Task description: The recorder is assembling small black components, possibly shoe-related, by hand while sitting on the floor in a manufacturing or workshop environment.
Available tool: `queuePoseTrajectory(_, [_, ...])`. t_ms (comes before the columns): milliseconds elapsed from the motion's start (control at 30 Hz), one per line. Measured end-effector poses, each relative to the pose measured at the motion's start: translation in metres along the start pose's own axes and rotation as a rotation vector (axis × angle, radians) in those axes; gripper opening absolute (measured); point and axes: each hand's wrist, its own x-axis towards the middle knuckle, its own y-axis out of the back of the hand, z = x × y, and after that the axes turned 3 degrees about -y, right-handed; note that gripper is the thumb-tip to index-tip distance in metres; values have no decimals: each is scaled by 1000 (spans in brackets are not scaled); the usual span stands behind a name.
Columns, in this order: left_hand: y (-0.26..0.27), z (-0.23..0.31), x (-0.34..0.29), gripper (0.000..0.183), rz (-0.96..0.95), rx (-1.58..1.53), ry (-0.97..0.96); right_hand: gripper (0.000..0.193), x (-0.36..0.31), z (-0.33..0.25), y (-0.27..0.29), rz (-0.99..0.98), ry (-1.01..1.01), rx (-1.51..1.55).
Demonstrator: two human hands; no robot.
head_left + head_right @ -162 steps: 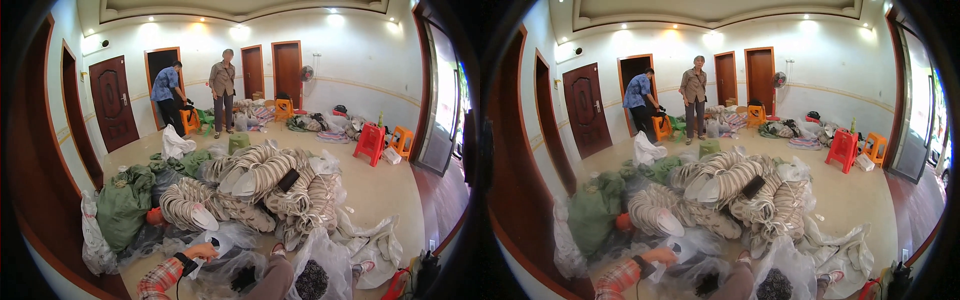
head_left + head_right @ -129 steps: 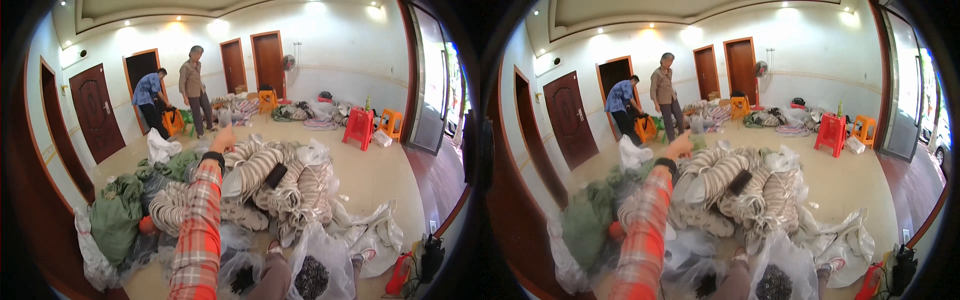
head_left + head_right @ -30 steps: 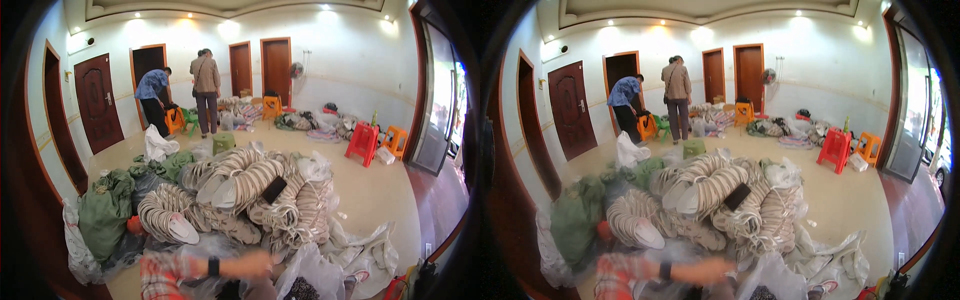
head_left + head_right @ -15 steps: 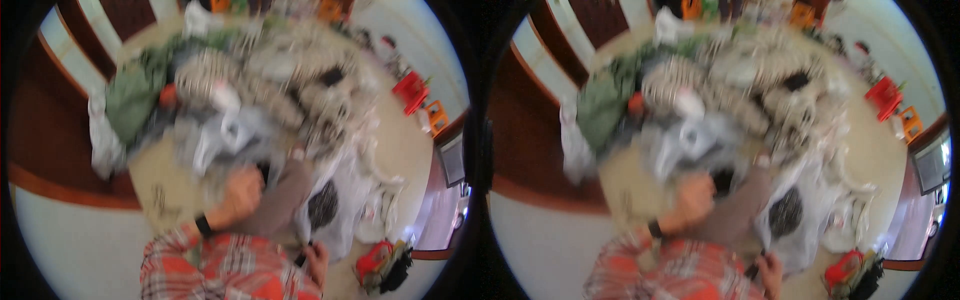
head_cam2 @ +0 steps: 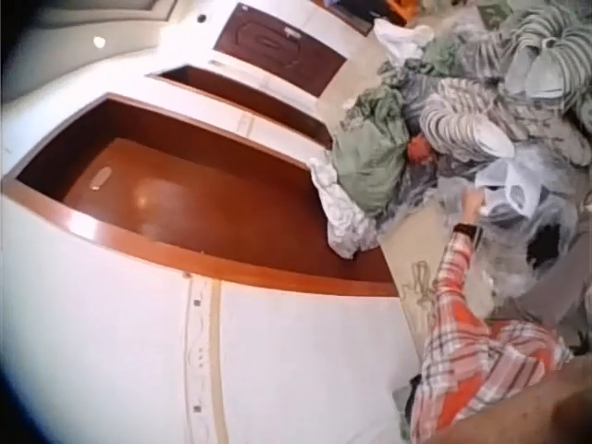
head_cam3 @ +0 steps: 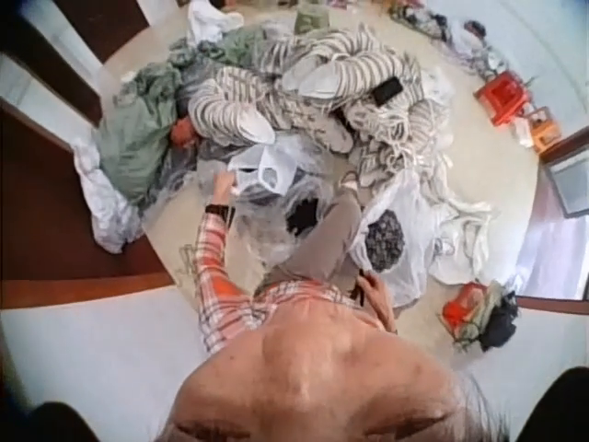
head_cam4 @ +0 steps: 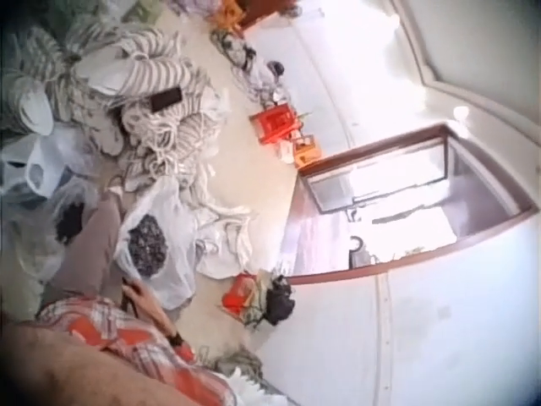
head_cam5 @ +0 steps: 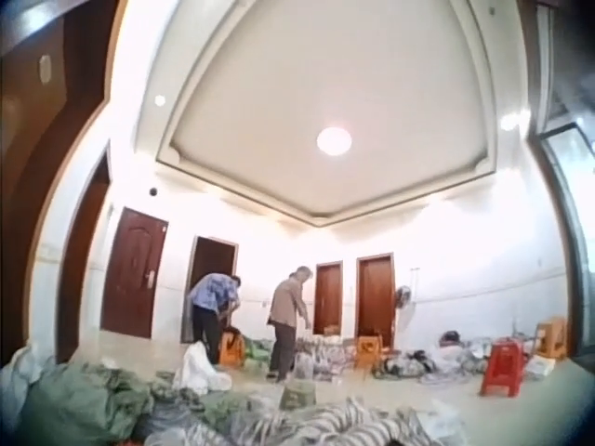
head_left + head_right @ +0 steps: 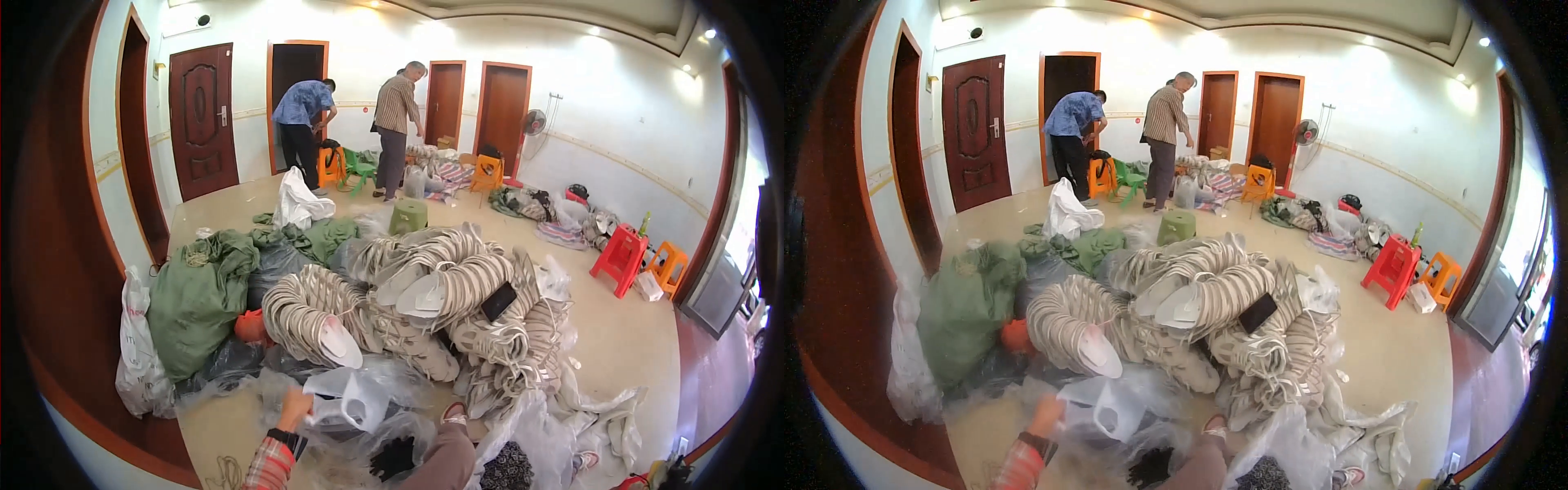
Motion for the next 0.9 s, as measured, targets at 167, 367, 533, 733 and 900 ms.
queuePoseTrajectory(167, [23,13,-47,21,-59,-201,-59,27,-32,-48,-6,-34,-64,-20])
queuePoseTrajectory(367, [-22,-88,38,36,325,-303,4,22,25,-12,2,-119,203,21])
queuePoseTrajectory(533, [9,48,-156,48,72,-77,-436,18,-16,16,-4,50,142,178])
queuePoseTrajectory(733, [-57,88,-298,65,-212,1,-713,20,-45,-1,11,-1,236,133])
queuePoseTrajectory(900, [-64,94,-290,78,-128,100,-809,23,-38,16,26,4,354,87])
